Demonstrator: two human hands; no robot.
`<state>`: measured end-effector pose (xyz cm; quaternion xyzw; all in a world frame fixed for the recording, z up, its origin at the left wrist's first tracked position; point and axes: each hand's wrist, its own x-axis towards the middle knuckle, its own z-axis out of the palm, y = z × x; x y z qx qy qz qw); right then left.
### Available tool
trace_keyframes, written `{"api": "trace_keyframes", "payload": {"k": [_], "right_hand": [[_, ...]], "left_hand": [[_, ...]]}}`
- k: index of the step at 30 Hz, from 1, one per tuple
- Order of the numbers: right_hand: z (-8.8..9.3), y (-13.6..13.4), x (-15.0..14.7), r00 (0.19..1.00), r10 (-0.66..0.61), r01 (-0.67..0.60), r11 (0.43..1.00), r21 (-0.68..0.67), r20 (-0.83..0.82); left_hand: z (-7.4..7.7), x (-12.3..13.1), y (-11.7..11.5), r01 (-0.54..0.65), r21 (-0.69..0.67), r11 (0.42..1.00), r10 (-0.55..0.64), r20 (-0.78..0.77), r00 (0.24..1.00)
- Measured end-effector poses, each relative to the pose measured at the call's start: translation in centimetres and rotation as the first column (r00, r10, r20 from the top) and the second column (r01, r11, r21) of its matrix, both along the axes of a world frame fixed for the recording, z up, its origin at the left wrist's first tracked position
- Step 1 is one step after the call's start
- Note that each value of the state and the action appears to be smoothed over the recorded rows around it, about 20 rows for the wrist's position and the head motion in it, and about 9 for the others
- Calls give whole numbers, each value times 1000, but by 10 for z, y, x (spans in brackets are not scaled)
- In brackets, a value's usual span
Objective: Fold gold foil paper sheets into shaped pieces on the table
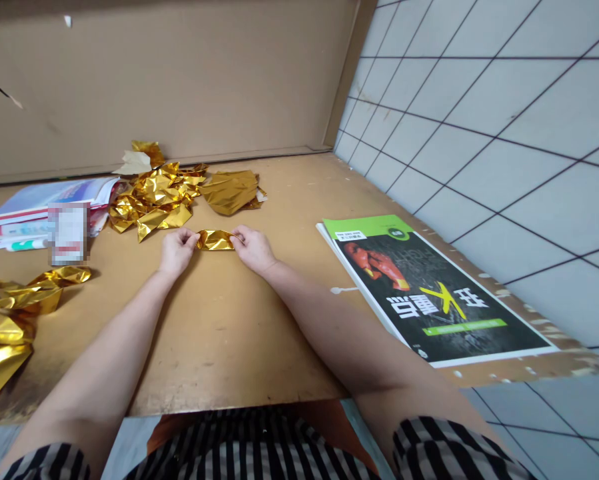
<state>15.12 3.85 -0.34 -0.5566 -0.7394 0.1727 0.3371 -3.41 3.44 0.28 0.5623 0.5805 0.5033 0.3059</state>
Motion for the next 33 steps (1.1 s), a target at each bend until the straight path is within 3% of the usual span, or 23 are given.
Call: {"api": "trace_keyframes", "payload": {"k": [8, 16, 26, 33], "right_hand": [[-3, 4, 1, 996, -68, 67, 997, -24, -50], [-4, 1, -1, 997, -38, 39, 999, 12, -74], [-2, -3, -4, 997, -53, 55, 998, 37, -53], [-7, 2, -6, 984, -23, 19, 1000, -22, -178]], "left_hand": [[-4, -3, 3, 12, -17, 1000, -11, 48, 999], [-6, -3, 3, 78, 4, 997, -78, 37, 996], [-2, 0, 1, 56, 23, 998, -56, 37, 998], [-3, -1, 2, 60, 41, 997, -61, 22, 998]]}}
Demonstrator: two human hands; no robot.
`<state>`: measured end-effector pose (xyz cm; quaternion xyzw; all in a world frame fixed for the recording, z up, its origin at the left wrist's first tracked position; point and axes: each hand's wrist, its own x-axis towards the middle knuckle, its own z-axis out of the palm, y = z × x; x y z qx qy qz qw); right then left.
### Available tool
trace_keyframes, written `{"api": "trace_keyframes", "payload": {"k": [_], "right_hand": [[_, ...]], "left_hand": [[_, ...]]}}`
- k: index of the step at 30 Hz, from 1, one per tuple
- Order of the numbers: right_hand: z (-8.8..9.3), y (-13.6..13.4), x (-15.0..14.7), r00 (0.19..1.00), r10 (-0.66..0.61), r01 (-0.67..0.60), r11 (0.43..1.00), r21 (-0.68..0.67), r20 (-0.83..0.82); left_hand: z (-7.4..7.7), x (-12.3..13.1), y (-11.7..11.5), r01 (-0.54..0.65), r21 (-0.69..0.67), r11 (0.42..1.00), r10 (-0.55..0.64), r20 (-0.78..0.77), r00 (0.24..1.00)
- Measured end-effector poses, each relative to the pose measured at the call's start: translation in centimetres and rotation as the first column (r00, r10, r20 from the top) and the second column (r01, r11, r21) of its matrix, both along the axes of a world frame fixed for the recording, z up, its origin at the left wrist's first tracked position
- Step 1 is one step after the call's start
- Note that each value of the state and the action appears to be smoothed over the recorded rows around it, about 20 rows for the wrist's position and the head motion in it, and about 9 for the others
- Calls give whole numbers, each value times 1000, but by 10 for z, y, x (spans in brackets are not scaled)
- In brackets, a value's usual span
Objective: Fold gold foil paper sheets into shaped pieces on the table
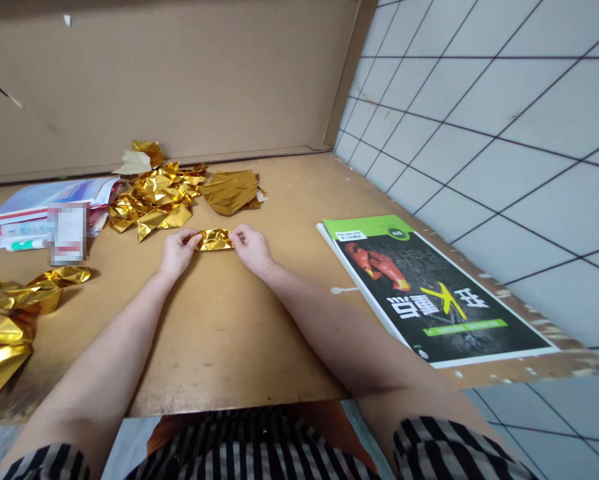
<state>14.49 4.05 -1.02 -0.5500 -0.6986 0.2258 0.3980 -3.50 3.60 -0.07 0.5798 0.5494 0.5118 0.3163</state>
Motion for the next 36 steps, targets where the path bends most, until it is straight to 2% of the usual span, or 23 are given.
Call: {"api": "trace_keyframes", "payload": {"k": [4, 12, 23, 36], "right_hand": [[-2, 2, 0, 995, 12, -16, 999, -40, -98], [-3, 4, -1, 981, 59, -67, 997, -38, -185], [-10, 9, 2, 978, 57, -63, 998, -26, -201], [-9, 13, 5, 974, 20, -34, 998, -56, -227]], "left_hand": [[-3, -1, 2, 6, 3, 1000, -6, -18, 1000], [-6, -1, 3, 5, 12, 1000, -5, -16, 1000], [-5, -2, 3, 20, -1, 1000, -20, -38, 999], [2, -2, -1, 26, -23, 999, -24, 82, 996]]}}
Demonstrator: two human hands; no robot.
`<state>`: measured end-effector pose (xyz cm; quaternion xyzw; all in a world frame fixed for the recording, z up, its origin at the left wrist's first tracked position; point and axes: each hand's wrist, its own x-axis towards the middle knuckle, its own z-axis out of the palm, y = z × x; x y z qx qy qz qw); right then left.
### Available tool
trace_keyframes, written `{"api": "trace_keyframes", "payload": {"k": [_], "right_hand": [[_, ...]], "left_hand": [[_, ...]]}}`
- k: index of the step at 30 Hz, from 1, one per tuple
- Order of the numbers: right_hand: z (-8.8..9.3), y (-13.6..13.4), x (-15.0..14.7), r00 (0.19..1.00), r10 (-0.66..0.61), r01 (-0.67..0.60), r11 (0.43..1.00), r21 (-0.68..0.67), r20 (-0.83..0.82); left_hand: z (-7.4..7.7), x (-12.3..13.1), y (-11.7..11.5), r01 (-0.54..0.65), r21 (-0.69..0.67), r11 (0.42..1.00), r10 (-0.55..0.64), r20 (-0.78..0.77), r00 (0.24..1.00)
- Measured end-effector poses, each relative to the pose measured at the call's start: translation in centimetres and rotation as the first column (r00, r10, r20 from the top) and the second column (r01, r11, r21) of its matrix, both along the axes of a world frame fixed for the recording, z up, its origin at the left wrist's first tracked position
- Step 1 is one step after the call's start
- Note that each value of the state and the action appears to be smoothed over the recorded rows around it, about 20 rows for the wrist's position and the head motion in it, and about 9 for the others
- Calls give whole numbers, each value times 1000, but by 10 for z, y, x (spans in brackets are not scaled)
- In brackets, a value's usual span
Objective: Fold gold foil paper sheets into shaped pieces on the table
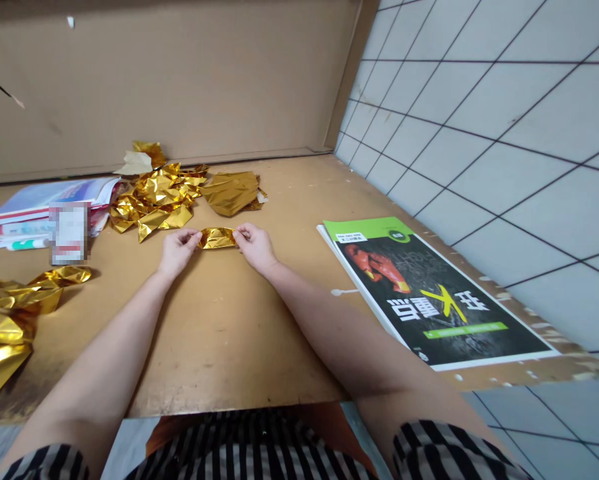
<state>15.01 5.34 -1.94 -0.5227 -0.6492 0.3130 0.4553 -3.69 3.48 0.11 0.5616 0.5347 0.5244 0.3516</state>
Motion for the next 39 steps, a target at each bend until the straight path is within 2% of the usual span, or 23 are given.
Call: {"api": "trace_keyframes", "payload": {"k": [9, 19, 26, 31, 35, 39], "right_hand": [[1, -2, -1, 1000, 1, -1, 1000, 2, -15], [1, -3, -1, 999, 15, -14, 1000, 9, -37], [6, -6, -2, 992, 55, -59, 998, -30, -114], [13, -10, -2, 977, 84, -104, 990, -92, -197], [15, -12, 0, 976, 72, -93, 991, -93, -207], [11, -9, 1, 981, 41, -59, 994, -89, -190]], "left_hand": [[4, 2, -1, 35, -48, 998, -33, 52, 998], [1, 3, 1, 41, -68, 997, -37, 61, 997], [5, 1, 0, 37, -82, 996, -31, 73, 997], [9, 3, -2, 21, -110, 994, -9, 103, 995], [9, 3, -2, -1, -132, 991, 18, 132, 991], [10, -4, 3, -104, -125, 987, 128, 205, 970]]}}
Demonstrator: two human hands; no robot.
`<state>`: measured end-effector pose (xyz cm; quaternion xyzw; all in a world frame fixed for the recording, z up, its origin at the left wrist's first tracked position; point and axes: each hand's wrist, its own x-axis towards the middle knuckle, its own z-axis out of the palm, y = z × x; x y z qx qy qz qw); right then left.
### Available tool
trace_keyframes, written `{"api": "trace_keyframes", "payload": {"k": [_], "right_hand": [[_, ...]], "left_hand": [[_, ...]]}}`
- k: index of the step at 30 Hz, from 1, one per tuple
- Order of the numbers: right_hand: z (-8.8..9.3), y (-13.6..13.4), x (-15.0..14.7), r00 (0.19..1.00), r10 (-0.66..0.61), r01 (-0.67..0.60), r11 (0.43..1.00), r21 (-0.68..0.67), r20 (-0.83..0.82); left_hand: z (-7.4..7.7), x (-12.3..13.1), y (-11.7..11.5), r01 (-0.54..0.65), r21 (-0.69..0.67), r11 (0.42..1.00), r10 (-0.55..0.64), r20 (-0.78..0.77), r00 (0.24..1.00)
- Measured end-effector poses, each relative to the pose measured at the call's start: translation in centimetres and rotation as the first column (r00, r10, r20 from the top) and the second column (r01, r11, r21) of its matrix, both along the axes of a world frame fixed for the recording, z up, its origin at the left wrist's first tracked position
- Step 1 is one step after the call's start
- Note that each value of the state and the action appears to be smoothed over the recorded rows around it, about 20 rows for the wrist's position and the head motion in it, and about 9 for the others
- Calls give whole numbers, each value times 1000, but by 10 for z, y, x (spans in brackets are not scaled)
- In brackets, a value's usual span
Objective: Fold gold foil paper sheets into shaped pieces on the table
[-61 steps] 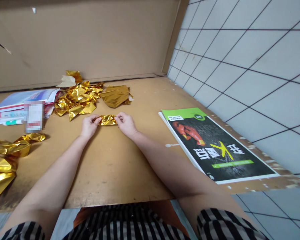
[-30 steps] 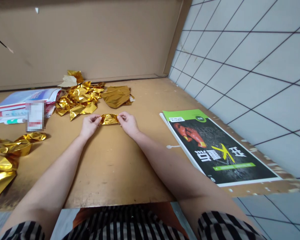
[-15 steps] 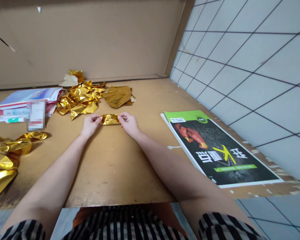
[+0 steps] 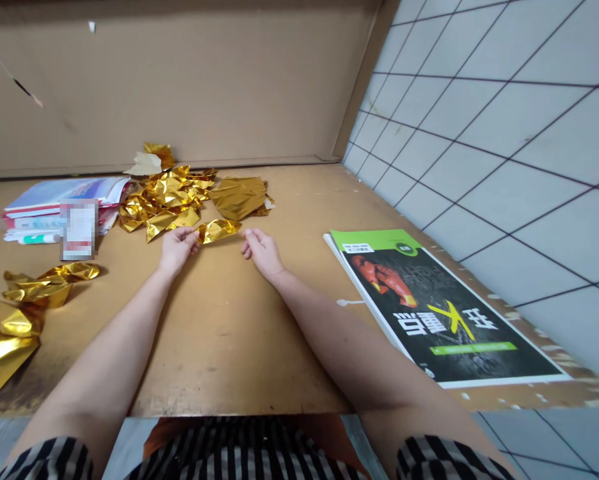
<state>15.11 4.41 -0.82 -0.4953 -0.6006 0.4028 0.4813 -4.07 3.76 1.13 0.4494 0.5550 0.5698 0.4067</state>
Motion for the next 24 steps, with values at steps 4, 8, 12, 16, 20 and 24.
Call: {"api": "trace_keyframes", "payload": {"k": [4, 8, 12, 16, 20, 24], "right_hand": [[-5, 4, 1, 1000, 11, -11, 1000, 5, 4], [-6, 4, 1, 1000, 12, -12, 1000, -3, 9], [-4, 2, 0, 1000, 23, -23, 1000, -16, 7], [-3, 1, 0, 1000, 27, -27, 999, -25, 6], [-3, 1, 0, 999, 34, -34, 999, -34, 9], [-3, 1, 0, 999, 15, -15, 1000, -18, 36]], "left_hand": [[5, -21, 10, -208, 69, 976, 203, 71, 977], [10, -50, 20, -443, 74, 893, 433, 121, 893], [8, -66, 28, -528, 107, 842, 508, 171, 844], [-3, -56, 31, -471, 232, 851, 485, -2, 875], [-10, -30, 33, -201, 380, 903, 361, -416, 835], [-9, 0, 44, 230, 300, 926, 155, -857, 492]]}}
